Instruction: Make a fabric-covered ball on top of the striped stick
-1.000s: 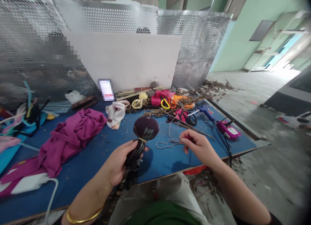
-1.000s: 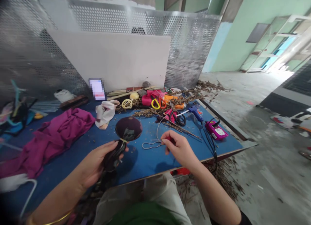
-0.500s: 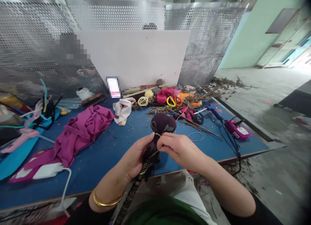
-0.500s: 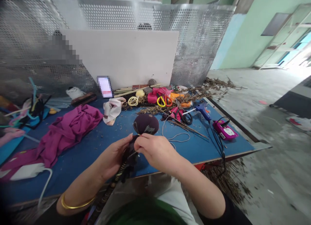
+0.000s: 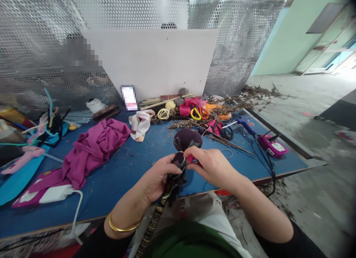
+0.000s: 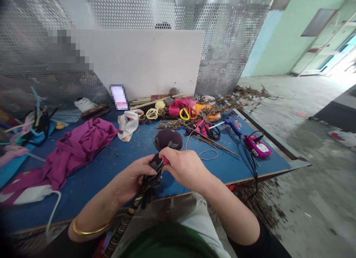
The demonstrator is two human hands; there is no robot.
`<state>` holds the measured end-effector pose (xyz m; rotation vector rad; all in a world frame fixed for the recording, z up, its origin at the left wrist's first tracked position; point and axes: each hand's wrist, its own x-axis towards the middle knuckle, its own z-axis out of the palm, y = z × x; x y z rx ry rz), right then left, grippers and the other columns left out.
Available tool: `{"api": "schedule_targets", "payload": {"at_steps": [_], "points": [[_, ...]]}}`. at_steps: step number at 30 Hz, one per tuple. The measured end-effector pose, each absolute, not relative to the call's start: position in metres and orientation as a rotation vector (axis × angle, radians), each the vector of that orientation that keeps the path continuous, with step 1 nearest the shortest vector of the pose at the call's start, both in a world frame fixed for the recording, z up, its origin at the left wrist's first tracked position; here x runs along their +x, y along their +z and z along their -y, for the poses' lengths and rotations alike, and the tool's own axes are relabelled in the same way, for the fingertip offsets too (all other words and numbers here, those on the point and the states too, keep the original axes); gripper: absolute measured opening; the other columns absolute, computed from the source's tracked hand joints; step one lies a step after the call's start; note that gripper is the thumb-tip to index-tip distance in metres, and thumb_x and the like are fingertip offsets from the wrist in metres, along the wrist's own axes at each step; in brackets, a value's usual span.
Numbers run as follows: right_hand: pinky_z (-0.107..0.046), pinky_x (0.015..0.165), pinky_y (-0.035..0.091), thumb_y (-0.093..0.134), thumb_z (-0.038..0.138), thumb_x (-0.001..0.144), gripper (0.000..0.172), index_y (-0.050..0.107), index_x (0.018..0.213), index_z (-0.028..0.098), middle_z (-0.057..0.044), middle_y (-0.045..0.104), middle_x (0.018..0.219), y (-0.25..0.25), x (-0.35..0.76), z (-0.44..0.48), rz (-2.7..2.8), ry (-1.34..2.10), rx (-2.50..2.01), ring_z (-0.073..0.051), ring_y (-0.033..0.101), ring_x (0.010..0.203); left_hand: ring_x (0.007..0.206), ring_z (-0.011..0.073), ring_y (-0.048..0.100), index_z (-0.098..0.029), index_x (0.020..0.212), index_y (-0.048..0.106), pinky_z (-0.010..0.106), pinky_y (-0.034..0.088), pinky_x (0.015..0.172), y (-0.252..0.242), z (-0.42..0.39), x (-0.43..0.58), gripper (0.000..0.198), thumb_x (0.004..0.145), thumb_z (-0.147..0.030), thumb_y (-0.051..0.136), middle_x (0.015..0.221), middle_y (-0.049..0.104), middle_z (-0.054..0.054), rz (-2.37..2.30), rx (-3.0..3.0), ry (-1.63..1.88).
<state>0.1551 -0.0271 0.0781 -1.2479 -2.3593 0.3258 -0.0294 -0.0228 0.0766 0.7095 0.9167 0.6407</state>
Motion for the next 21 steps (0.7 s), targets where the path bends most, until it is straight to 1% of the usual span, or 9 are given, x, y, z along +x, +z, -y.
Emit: {"api": "schedule_targets", "payload": {"at_steps": [3, 6, 10, 13, 15, 18, 21], "points": [[-0.024, 0.055, 0.031, 0.066, 0.018, 0.084, 0.025, 0.051, 0.104, 0.02, 0.001, 0.072, 0.082, 0.077, 0.155, 0.027, 2.377, 0.247, -1.294, -0.016, 0.066, 0.066, 0.06, 0.011, 0.055, -0.014, 0.099, 0.064, 0.02, 0.041, 0.055, 0.077, 0.024, -0.027, 0.044, 0.056, -0.009, 0.068, 0.074, 0.064, 0.0, -0.966, 0.766, 0.636], [-0.025, 0.053, 0.03, 0.066, 0.019, 0.084, 0.025, 0.051, 0.104, 0.019, -0.001, 0.072, 0.083, 0.075, 0.153, 0.029, 2.381, 0.185, -1.3, -0.017, 0.066, 0.065, 0.073, 0.0138, 0.059, -0.013, 0.106, 0.064, 0.022, 0.044, 0.064, 0.074, 0.026, -0.026, 0.05, 0.057, -0.008, 0.069, 0.083, 0.067, 0.002, -0.986, 0.838, 0.656], [-0.025, 0.052, 0.03, 0.066, 0.019, 0.084, 0.027, 0.051, 0.106, 0.018, -0.001, 0.072, 0.084, 0.073, 0.152, 0.031, 2.362, 0.168, -1.337, -0.017, 0.066, 0.065, 0.071, 0.0116, 0.056, -0.014, 0.108, 0.064, 0.021, 0.043, 0.064, 0.072, 0.03, -0.024, 0.047, 0.061, -0.006, 0.065, 0.081, 0.066, 0.0, -1.01, 0.872, 0.674], [-0.025, 0.051, 0.029, 0.067, 0.019, 0.083, 0.024, 0.053, 0.103, 0.019, -0.001, 0.071, 0.084, 0.073, 0.155, 0.032, 2.323, 0.151, -1.365, -0.016, 0.064, 0.063, 0.068, 0.0108, 0.055, -0.015, 0.106, 0.065, 0.02, 0.042, 0.062, 0.074, 0.031, -0.022, 0.046, 0.061, -0.006, 0.063, 0.079, 0.065, -0.001, -1.034, 0.845, 0.67], [-0.024, 0.052, 0.03, 0.066, 0.019, 0.085, 0.017, 0.055, 0.098, 0.019, -0.001, 0.069, 0.086, 0.073, 0.161, 0.033, 2.291, 0.154, -1.353, -0.014, 0.063, 0.064, 0.067, 0.0107, 0.055, -0.014, 0.105, 0.065, 0.019, 0.042, 0.06, 0.074, 0.03, -0.021, 0.045, 0.06, -0.005, 0.063, 0.08, 0.066, 0.0, -1.027, 0.815, 0.666], [-0.023, 0.056, 0.034, 0.058, 0.021, 0.091, 0.001, 0.059, 0.091, 0.02, 0.0, 0.066, 0.087, 0.073, 0.169, 0.033, 2.248, 0.234, -1.286, -0.012, 0.061, 0.067, 0.068, 0.0115, 0.058, -0.014, 0.103, 0.065, 0.02, 0.043, 0.061, 0.073, 0.029, -0.021, 0.043, 0.061, -0.005, 0.063, 0.084, 0.069, 0.002, -0.989, 0.782, 0.65], [-0.021, 0.059, 0.036, 0.054, 0.02, 0.094, 0.01, 0.061, 0.087, 0.021, 0.001, 0.064, 0.085, 0.068, 0.171, 0.035, 2.178, 0.319, -1.25, -0.011, 0.059, 0.069, 0.071, 0.0121, 0.06, -0.015, 0.103, 0.066, 0.02, 0.045, 0.063, 0.07, 0.028, -0.021, 0.043, 0.062, -0.004, 0.063, 0.088, 0.07, 0.004, -0.971, 0.759, 0.655]]}}
